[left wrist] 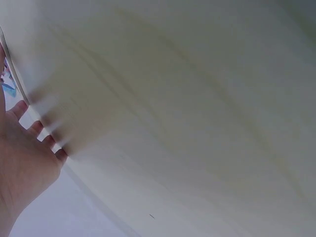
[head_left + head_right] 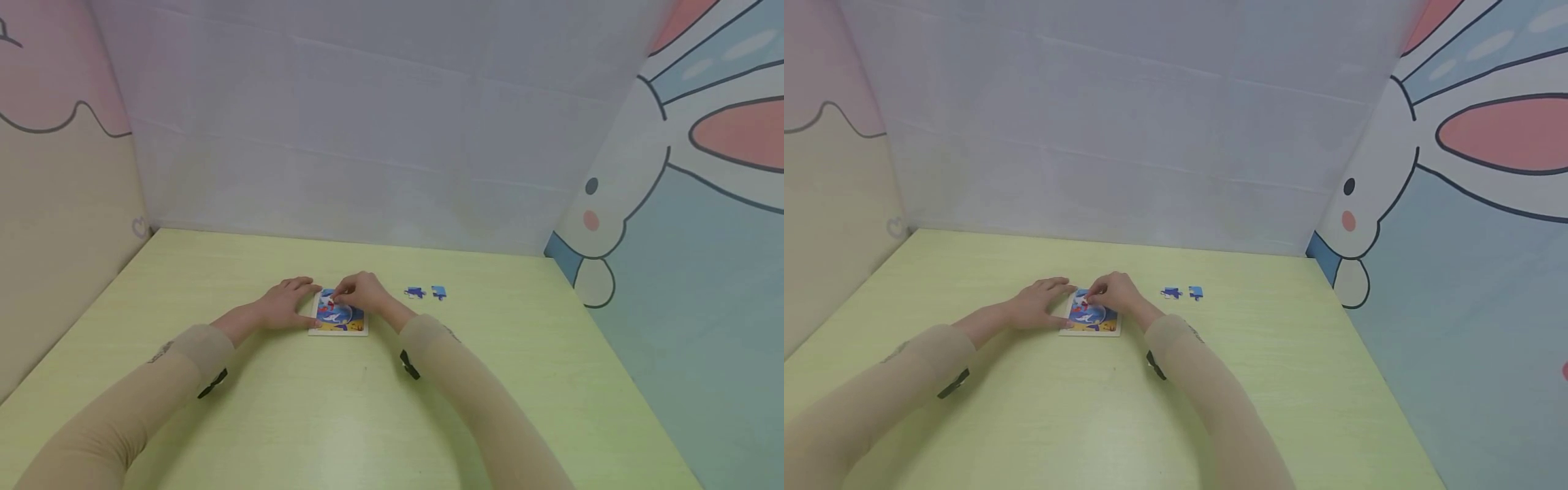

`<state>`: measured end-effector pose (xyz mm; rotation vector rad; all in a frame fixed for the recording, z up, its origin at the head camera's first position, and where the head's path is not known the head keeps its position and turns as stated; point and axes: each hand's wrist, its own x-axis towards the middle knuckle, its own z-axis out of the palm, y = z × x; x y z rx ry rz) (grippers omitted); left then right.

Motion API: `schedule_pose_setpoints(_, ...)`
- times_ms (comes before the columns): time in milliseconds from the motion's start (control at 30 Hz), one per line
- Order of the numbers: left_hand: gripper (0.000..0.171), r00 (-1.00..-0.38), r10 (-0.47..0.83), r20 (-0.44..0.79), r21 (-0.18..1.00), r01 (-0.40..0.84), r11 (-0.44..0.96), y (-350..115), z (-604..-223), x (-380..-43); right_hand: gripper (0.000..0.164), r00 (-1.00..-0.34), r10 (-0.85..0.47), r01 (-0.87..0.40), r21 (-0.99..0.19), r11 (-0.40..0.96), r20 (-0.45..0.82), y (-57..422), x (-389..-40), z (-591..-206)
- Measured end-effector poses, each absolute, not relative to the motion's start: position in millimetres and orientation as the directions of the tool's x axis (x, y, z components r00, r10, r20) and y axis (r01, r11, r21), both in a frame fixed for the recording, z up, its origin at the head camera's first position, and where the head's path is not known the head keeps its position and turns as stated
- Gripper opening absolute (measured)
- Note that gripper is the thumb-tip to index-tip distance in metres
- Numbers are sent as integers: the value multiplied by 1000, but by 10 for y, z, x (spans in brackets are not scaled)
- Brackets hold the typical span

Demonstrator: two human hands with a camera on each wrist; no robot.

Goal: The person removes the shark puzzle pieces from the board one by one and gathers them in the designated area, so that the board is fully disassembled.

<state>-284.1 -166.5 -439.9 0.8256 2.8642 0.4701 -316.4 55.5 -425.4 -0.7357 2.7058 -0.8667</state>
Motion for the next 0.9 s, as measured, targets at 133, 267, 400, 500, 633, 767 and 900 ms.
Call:
schedule_pose_setpoints(133,85,-842,538,-31,334,499,799,-1665,-4383,-2830,7,-859,-509,-360,-641,678,-57,548,-3159,-4246)
schedule_pose_setpoints(267,84,-842,538,-29,331,500,800,-1661,-4381,-2827,14,-865,-496,-327,-671,666,-71,534,-3167,-4241)
schedule_pose_setpoints(400,84,-845,534,-30,329,496,804,-1655,-4393,-2828,26,-865,-493,-309,-678,667,-91,519,-3177,-4236)
schedule_pose_setpoints(500,84,-848,528,-35,335,488,806,-1649,-4384,-2816,33,-858,-504,-320,-662,677,-101,510,-3178,-4228)
schedule_pose_setpoints(633,85,-847,531,-34,342,489,802,-1643,-4369,-2807,35,-848,-520,-346,-636,690,-104,503,-3181,-4215)
schedule_pose_setpoints(767,85,-844,536,-35,334,496,802,-1641,-4375,-2812,37,-845,-525,-357,-622,697,-104,498,-3190,-4213)
schedule_pose_setpoints(900,85,-845,533,-37,337,491,803,-1630,-4380,-2817,39,-847,-520,-356,-613,706,-107,491,-3198,-4225)
